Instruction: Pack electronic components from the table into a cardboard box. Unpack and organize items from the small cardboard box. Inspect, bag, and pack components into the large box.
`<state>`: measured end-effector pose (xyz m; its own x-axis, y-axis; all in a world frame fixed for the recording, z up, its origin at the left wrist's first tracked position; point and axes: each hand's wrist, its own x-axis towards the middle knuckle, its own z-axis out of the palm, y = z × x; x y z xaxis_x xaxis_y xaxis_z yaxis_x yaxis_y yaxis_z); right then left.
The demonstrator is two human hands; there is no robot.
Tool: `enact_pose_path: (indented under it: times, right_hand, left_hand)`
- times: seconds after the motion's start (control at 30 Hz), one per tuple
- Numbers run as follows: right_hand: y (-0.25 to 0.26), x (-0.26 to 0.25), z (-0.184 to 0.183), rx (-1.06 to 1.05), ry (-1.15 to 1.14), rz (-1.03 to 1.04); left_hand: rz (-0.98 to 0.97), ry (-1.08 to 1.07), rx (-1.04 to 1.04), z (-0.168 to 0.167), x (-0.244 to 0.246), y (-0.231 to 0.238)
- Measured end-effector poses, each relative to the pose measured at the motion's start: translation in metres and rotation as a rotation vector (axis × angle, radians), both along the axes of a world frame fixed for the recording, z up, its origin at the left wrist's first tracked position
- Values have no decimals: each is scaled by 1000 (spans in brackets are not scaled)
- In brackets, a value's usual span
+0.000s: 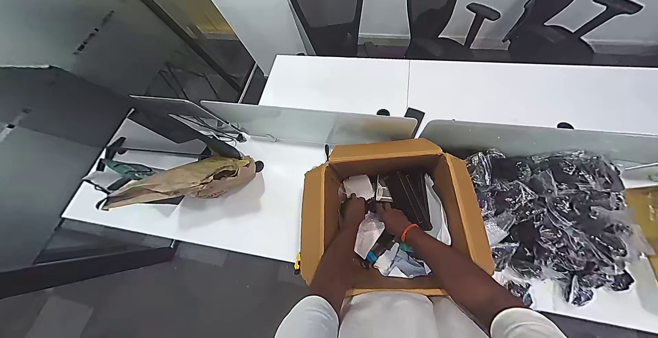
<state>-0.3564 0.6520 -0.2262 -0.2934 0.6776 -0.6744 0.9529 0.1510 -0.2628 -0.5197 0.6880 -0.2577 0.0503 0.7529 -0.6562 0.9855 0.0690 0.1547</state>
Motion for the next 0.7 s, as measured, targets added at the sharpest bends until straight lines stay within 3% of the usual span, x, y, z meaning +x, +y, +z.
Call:
enact_pose_path:
  times: [0.1, 0.27, 0.47, 0.7]
  right_hand:
    - [8, 3, 2, -19, -44, -59]
    - [15, 8, 10, -69, -94, -34]
    - [33, 25, 48, -208, -102, 75]
    - [35, 65, 97, -57, 112, -111]
  left_hand:
    - [37, -65, -78, 8, 5, 1]
    - [31, -151, -31, 3, 12, 2]
    - [-86, -194, -55, 2, 14, 6]
    - [12, -220, -55, 51, 9, 24]
